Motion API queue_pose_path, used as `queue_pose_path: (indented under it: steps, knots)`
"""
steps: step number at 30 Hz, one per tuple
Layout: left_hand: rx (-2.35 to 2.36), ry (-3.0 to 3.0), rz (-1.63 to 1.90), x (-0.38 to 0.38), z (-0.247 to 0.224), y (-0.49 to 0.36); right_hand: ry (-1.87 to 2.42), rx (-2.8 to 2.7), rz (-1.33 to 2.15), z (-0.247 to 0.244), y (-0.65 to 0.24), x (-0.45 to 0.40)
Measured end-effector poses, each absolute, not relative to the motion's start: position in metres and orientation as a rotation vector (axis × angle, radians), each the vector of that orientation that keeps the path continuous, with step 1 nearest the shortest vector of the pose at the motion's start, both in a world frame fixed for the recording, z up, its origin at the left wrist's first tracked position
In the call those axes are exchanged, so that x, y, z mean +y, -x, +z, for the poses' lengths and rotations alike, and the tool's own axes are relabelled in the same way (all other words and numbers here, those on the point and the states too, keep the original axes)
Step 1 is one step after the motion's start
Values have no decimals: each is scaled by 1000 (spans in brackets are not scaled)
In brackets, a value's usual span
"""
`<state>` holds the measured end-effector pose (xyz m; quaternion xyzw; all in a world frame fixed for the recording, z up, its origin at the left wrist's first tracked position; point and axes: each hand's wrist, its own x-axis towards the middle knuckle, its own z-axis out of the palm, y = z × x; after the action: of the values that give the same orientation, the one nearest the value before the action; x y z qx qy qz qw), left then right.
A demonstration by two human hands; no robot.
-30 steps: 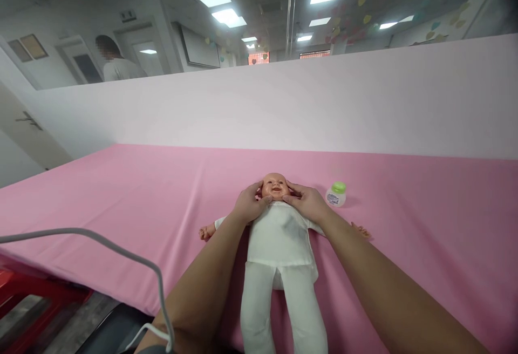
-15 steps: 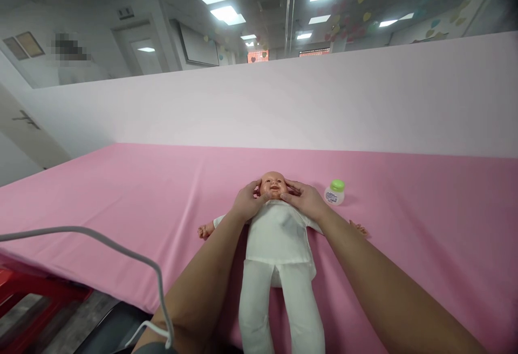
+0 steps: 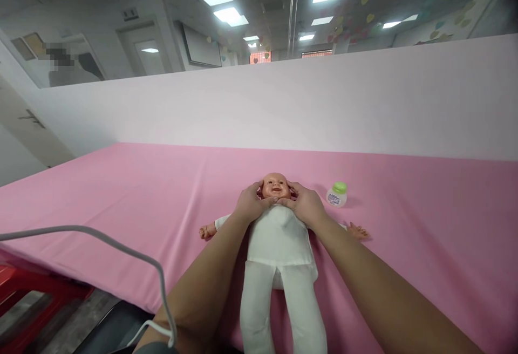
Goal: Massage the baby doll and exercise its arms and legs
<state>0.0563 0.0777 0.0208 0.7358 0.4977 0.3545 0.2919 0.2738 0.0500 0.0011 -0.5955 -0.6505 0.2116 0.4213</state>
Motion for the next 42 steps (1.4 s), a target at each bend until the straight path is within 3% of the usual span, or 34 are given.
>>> queue_pose_path:
  steps: [21, 33, 42]
  knots:
    - [1152, -1941, 949, 92, 8, -44, 1253, -1541, 921, 11, -295, 53]
    - [1358, -1953, 928, 80, 20, -56, 1454, -1609, 583, 1, -278, 52]
    - [1299, -1939, 962, 84, 14, -54, 1347, -1564, 724, 6, -282, 47]
